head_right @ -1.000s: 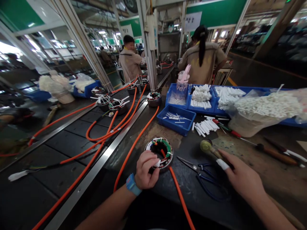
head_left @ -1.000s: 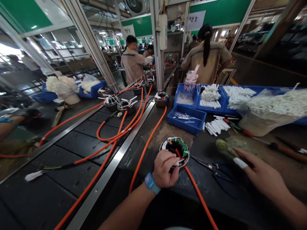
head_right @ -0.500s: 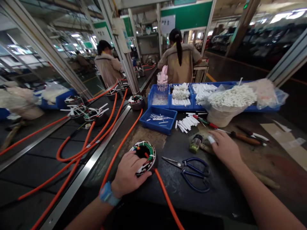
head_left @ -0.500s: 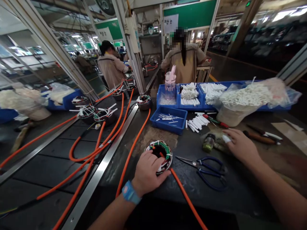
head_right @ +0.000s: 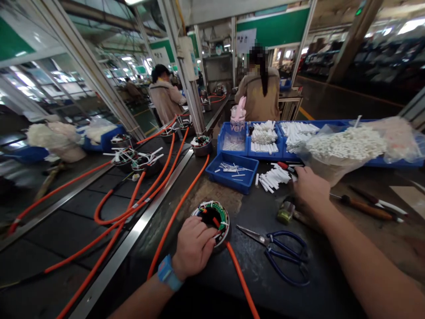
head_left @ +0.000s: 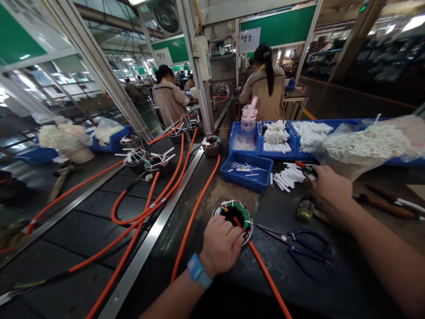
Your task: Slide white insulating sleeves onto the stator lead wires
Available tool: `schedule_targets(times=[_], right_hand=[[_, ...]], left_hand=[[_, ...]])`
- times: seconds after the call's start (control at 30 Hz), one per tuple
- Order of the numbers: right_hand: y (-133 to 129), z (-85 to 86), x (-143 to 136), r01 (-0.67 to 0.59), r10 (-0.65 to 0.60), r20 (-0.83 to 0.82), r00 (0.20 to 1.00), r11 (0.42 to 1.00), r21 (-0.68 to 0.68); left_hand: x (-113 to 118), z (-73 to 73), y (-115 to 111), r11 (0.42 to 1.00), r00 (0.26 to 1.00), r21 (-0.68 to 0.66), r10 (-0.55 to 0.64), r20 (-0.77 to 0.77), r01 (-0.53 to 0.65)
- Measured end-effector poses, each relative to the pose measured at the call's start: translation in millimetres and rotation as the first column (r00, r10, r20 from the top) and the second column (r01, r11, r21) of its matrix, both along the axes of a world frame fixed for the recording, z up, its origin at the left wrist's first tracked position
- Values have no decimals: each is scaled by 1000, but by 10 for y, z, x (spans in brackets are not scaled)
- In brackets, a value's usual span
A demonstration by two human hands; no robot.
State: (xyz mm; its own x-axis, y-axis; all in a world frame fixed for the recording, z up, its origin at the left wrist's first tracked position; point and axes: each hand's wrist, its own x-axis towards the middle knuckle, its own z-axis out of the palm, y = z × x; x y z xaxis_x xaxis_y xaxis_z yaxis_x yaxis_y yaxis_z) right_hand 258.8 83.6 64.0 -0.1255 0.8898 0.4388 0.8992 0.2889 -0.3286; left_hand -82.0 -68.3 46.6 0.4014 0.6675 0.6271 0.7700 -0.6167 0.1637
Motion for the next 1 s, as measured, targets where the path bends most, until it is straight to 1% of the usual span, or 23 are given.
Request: schedule_targets(times=[0.03, 0.07, 0.1, 0.13, 0.17, 0.2, 0.23, 0.27, 0.3, 0.33, 0.37, 0.43, 0.47, 0.53, 0.6, 0.67, 0.7, 0.73, 0.77, 0.87, 0.93, 0.97, 1.0], right_hand=[[-131, 37, -81, 20, -20, -36, 999, 1000, -11], [-281, 68, -183, 43, -49, -130, 990, 998, -42], [-448, 92, -302, -10, -20, -276, 961, 994, -107], [-625, 112, -435, -109, 26, -465, 885, 982, -152], [-806, 128, -573, -283, 86, -639, 764, 935, -212], [-982, 144, -709, -443, 117, -764, 635, 865, -236], [-1144, 159, -835, -533, 119, -841, 527, 818, -218], [-1286, 177, -944, -600, 123, -884, 452, 775, -199], [-1404, 197, -1034, -657, 150, -902, 404, 734, -172], [-1496, 218, -1102, -690, 192, -904, 382, 709, -142], [-1565, 239, -1149, -708, 239, -893, 380, 697, -114], [-1650, 275, -1188, -690, 300, -858, 417, 719, -84], [-1678, 289, -1187, -656, 291, -843, 453, 749, -94], [-1726, 310, -1165, -574, 205, -827, 524, 802, -165], [-1773, 331, -1140, -532, 128, -814, 566, 811, -242], [-1818, 362, -1137, -530, 109, -812, 573, 805, -266], [-1837, 382, -1146, -538, 116, -814, 569, 801, -262], [-1852, 402, -1163, -548, 126, -817, 563, 796, -256], [-1862, 422, -1186, -559, 136, -819, 557, 791, -249], [-1864, 462, -1267, -601, 170, -827, 535, 765, -232], [-1850, 473, -1316, -639, 209, -828, 520, 738, -216], [-1843, 478, -1338, -650, 221, -827, 517, 730, -210], [-1837, 483, -1359, -651, 223, -828, 514, 730, -208]], left_hand=[[2, -14, 11, 1000, 1000, 11, 3, -1, -3], [1, -21, 20, 1000, 1000, 16, 7, -2, -7], [-1, -19, 24, 1000, 1000, 13, 10, -3, -10], [-3, -6, 22, 1000, 1000, 6, 11, -2, -11], [-3, 18, 10, 1000, 1000, -4, 7, -1, -7], [2, 50, -12, 1000, 1000, -7, 3, 6, -3], [15, 86, -45, 1000, 1000, 2, -1, 19, 1], [37, 123, -89, 1000, 999, 22, -11, 36, 10], [67, 157, -140, 999, 998, 44, -30, 55, 28], [103, 183, -196, 997, 996, 61, -60, 72, 56], [143, 200, -251, 994, 991, 66, -96, 88, 90], [214, 212, -349, 987, 980, 35, -158, 121, 154], [239, 212, -388, 985, 975, 10, -175, 136, 175], [261, 215, -446, 981, 970, -24, -186, 156, 192], [252, 230, -487, 978, 968, -47, -191, 161, 201], [228, 252, -520, 970, 963, -109, -194, 187, 216], [216, 261, -534, 955, 956, -170, -203, 213, 241], [205, 266, -549, 925, 942, -249, -225, 247, 286], [196, 265, -563, 876, 923, -334, -256, 287, 347], [182, 227, -611, 688, 843, -506, -318, 434, 520], [178, 184, -643, 594, 787, -547, -273, 553, 590], [174, 162, -654, 537, 748, -561, -227, 624, 631], [168, 142, -661, 461, 698, -570, -169, 696, 680]])
